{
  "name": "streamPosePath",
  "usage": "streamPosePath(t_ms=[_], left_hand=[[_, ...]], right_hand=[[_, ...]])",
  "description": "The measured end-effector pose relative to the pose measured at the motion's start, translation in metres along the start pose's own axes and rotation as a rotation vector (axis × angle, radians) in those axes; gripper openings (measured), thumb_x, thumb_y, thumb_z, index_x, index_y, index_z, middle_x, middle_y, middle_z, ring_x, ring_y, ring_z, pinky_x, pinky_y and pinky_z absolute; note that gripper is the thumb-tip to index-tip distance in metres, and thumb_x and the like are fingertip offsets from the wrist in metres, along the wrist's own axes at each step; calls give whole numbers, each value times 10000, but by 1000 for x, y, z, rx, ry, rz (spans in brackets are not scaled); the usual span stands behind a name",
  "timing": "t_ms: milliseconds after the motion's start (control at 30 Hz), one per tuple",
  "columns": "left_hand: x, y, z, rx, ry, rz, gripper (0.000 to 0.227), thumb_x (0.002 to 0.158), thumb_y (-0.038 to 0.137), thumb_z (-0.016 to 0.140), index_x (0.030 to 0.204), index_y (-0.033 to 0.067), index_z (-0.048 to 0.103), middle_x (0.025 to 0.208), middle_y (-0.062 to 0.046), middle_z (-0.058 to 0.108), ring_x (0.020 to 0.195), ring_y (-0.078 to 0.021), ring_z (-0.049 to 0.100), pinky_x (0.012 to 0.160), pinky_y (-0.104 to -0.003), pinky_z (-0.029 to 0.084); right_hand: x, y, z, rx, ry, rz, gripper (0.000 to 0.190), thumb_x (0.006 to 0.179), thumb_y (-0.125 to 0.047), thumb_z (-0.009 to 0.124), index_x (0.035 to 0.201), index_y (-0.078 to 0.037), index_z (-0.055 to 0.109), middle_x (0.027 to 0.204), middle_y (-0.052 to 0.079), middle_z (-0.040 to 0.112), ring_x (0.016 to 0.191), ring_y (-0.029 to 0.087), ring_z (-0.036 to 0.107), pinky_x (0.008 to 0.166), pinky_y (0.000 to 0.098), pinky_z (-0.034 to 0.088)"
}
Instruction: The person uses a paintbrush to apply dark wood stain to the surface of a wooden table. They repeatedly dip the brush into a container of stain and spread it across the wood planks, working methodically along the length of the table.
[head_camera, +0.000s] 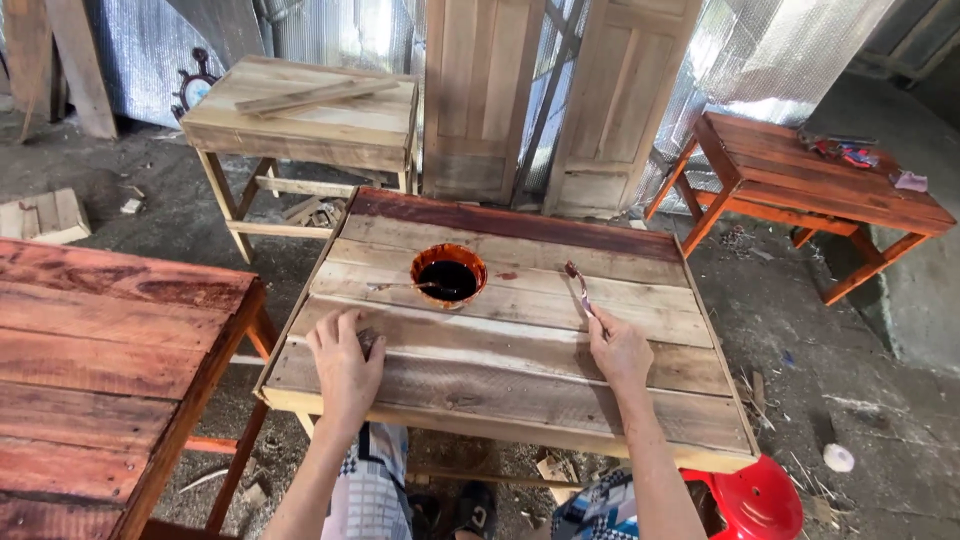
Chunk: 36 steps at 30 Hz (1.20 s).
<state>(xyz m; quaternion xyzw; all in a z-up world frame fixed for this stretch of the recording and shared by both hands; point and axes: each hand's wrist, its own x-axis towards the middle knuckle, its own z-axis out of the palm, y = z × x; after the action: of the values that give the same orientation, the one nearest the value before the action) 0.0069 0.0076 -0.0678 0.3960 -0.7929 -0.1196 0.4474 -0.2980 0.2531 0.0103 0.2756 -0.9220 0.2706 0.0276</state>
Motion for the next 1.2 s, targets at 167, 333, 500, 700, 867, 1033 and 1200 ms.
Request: streamPosePath(t_ms=[167,333,500,700,867,1033,1200], left_hand=[[-14,-2,-11,230,-62,187,424,863,484,736,1111,144,683,1226,-61,591,1174,-283,541,918,-424,466],[-9,-1,-35,151,-288,280,504,930,349,688,1286,-5,645,1288,-204,653,1191,-351,625,1005,-467,554],[3,2,-34,370,-191,477,423,905,251,729,1284,106,611,1045,-72,693,915,-228,617,742,-333,590],[3,-4,-40,173,-337,396,455,899,-98,552,1348,-25,555,1328,-213,600,1115,-401,661,815,-430,644],[-12,6,-27,167,-171,428,393,864,-121,628,1211,55,679,1099,-119,724,943,-236,703,771,-292,659],[-34,8,-10,133,-278,295,472,941,269,713,1311,49,520,1104,-99,702,969,-198,697,763,-286,642],[-42,1,-9,7,-254,347,236,929,273,726,1078,112,637,1104,-66,703,1034,-207,663,897,-333,587]], right_hand=[[9,11,11,-15,38,-10,370,941,-395,541,1258,-383,732,952,102,769,931,387,716,776,514,549],[6,12,14,-17,83,-77,319,957,-348,549,1178,-339,778,744,-26,731,698,242,689,552,394,487],[9,14,14,70,139,-37,334,948,-341,568,1206,-301,777,876,-7,785,799,262,712,609,438,490],[13,32,23,126,245,-134,318,957,-282,594,1200,-205,786,997,22,796,665,185,684,537,368,494],[15,32,25,87,213,-8,346,961,-373,574,1231,-286,771,983,46,781,881,306,704,691,450,517],[17,36,28,82,198,17,340,954,-374,588,1236,-312,767,1043,48,783,944,298,718,744,445,539],[18,43,35,66,236,-37,324,963,-369,600,1230,-306,774,1048,53,782,928,300,719,696,453,544]])
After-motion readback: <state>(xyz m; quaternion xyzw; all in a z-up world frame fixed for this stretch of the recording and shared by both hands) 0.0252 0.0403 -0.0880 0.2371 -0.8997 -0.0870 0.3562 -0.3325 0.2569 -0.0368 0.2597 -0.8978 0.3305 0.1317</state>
